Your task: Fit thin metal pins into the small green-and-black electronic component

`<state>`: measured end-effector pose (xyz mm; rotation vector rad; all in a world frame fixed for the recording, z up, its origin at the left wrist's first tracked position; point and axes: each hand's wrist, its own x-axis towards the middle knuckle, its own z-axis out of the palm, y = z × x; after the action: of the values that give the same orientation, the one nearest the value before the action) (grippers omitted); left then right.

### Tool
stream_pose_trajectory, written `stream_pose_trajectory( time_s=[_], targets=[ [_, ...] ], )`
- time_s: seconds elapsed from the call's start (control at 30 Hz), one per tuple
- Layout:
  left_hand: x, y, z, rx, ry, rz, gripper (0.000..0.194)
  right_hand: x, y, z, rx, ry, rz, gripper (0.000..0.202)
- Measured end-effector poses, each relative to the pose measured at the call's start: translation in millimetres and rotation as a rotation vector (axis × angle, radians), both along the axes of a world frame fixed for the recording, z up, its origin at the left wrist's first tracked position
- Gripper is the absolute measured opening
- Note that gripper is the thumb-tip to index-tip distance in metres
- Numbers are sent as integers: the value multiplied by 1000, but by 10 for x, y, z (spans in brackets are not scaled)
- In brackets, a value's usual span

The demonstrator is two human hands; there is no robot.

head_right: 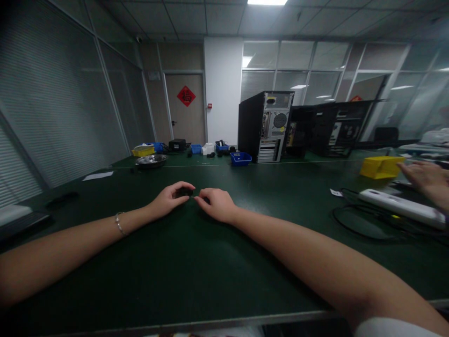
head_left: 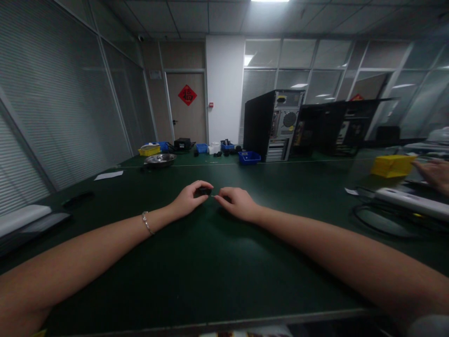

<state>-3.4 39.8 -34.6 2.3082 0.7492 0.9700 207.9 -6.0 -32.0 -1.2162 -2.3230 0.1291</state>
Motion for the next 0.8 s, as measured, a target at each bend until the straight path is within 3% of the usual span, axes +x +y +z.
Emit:
stream_pose_trajectory(
  time_s=[0.37, 0.63, 0.8],
  targets=[
    [-11, 17, -38, 94, 70, 47, 23, 0, 1, -17, 21, -39, 30, 25],
    [35, 98, -87, -283, -288, 78, 41, -4, 4, -40, 64, -49, 27, 26],
    [36, 99, -81, -489, -287, -17, 30, -8, -17, -19, 27, -47, -2, 26]
  ],
)
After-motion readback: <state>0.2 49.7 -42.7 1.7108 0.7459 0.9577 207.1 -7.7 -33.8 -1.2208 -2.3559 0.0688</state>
